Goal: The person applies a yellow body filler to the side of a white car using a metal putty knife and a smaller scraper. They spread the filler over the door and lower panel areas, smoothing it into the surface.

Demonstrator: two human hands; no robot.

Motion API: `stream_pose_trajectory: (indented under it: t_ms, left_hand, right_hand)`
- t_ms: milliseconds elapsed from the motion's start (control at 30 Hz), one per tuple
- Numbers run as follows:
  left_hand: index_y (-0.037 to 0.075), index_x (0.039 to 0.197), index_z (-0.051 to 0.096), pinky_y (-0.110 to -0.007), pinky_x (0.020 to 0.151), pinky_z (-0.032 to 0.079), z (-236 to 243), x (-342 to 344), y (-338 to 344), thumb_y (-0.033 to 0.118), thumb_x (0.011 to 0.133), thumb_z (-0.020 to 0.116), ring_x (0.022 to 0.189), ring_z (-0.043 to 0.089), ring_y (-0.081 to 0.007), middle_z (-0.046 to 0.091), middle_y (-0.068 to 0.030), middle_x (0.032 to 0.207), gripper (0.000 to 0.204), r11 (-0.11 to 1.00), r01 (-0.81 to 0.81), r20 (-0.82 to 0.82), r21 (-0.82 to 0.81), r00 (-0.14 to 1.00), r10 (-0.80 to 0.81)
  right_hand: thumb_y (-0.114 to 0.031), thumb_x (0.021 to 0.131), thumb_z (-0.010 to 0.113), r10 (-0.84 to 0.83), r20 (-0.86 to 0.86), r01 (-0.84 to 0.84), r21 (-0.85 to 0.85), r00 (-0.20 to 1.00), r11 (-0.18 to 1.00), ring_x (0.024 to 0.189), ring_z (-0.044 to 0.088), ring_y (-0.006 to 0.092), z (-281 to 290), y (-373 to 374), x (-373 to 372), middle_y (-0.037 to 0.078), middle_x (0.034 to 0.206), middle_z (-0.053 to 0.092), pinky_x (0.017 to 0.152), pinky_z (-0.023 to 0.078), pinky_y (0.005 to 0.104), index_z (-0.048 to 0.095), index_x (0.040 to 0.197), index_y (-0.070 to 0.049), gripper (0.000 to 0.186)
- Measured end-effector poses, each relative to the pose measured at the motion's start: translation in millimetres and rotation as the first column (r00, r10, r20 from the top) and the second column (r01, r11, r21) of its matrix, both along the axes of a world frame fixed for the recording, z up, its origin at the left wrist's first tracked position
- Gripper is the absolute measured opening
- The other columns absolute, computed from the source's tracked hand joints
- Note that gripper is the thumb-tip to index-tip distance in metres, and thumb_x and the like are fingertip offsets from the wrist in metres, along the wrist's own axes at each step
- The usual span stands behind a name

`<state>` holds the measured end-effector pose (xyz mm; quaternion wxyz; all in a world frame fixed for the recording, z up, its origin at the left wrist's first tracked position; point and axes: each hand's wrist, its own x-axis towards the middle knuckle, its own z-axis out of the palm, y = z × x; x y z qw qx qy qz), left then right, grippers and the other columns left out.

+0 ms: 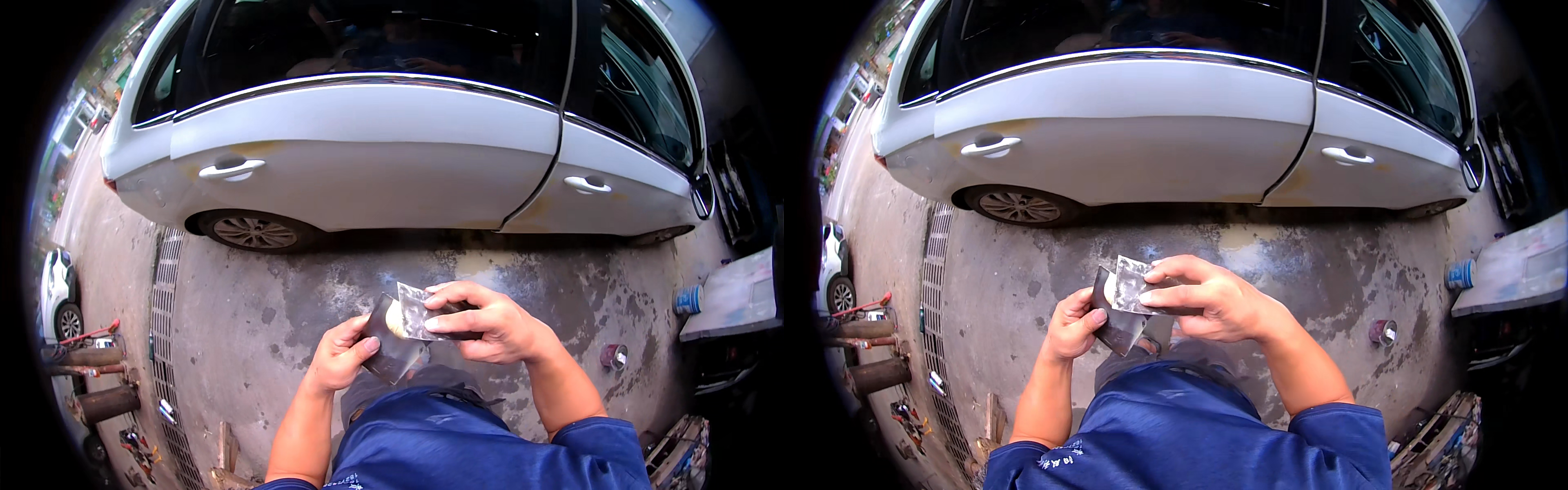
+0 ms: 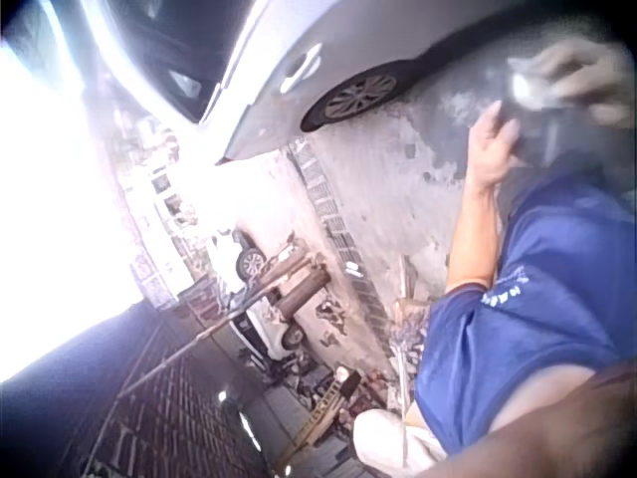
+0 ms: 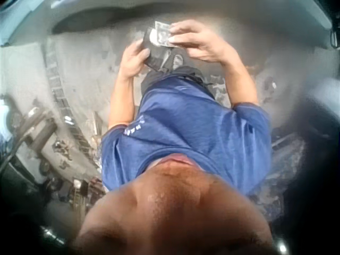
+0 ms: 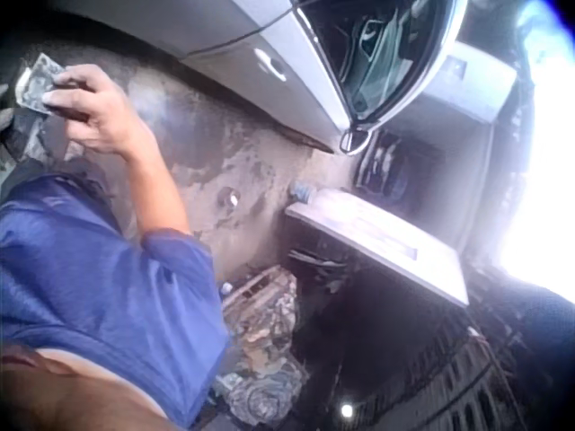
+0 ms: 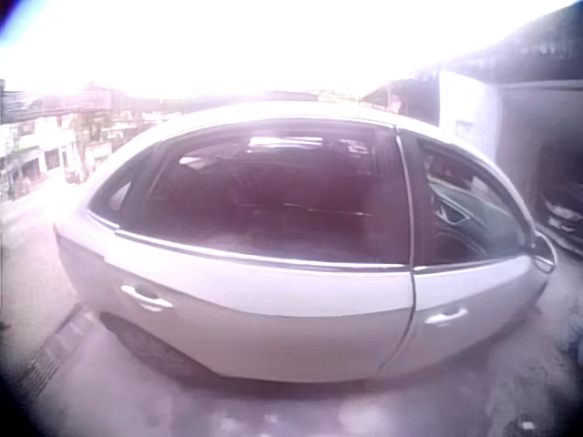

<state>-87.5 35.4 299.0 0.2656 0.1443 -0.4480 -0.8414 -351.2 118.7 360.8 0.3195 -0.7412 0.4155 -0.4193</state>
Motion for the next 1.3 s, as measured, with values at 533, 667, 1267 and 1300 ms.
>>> stream_pose_trajectory:
  t_ms: [533, 667, 1267, 1300]
  left_hand:
    - [0.002, 0.137, 0.04, -0.041, 0.103, 0.044, -9.2, -66.0, 9.8, 0.001, 0.092, 0.055, 0.118, 0.056, -0.0247, 0.056, -0.0154, 0.127, 0.047, 0.965, 0.016, 0.032, 0.263, 0.999, -0.025]
    - [0.001, 0.138, 0.04, -0.033, 0.096, 0.046, -16.0, -73.7, 18.7, 0.003, 0.094, 0.053, 0.11, 0.059, -0.0195, 0.06, -0.0146, 0.121, 0.045, 0.981, 0.085, 0.051, 0.175, 0.994, -0.095]
    - [0.0, 0.132, 0.045, -0.04, 0.106, 0.041, -102.4, -221.4, 67.5, 0.0, 0.092, 0.053, 0.121, 0.054, -0.0243, 0.055, -0.0135, 0.13, 0.041, 0.985, -0.161, 0.141, 0.059, 0.978, 0.152]
    - [0.002, 0.133, 0.045, -0.041, 0.106, 0.042, -120.1, -235.7, 72.3, -0.001, 0.092, 0.052, 0.121, 0.054, -0.0246, 0.054, -0.0127, 0.131, 0.042, 0.986, -0.148, 0.141, 0.071, 0.98, 0.137]
  right_hand:
    - [-0.02, 0.071, 0.076, -0.82, -0.403, 0.765, -0.34, 0.406, 0.546, 0.116, 0.05, 0.035, -27.0, 62.6, 47.1, 0.012, 0.121, 0.054, 0.09, 0.041, 0.0445, 0.066, 0.109, -0.014, 0.039]
    - [-0.021, 0.072, 0.075, -0.791, -0.474, 0.759, -0.322, 0.388, 0.565, 0.118, 0.048, 0.0352, -43.5, 72.5, 57.3, 0.012, 0.12, 0.055, 0.089, 0.041, 0.0456, 0.066, 0.108, -0.015, 0.039]
    - [-0.024, 0.088, 0.064, -0.917, 0.151, 0.767, 0.509, 0.368, 0.391, 0.124, 0.048, 0.0242, -176.5, 206.0, -191.3, 0.012, 0.132, 0.049, 0.104, 0.038, 0.0353, 0.054, 0.128, -0.001, 0.047]
    - [-0.022, 0.087, 0.064, -0.921, 0.117, 0.785, 0.49, 0.372, 0.38, 0.124, 0.048, 0.0245, -190.6, 207.5, -213.5, 0.012, 0.132, 0.049, 0.104, 0.039, 0.0352, 0.054, 0.128, -0.001, 0.047]
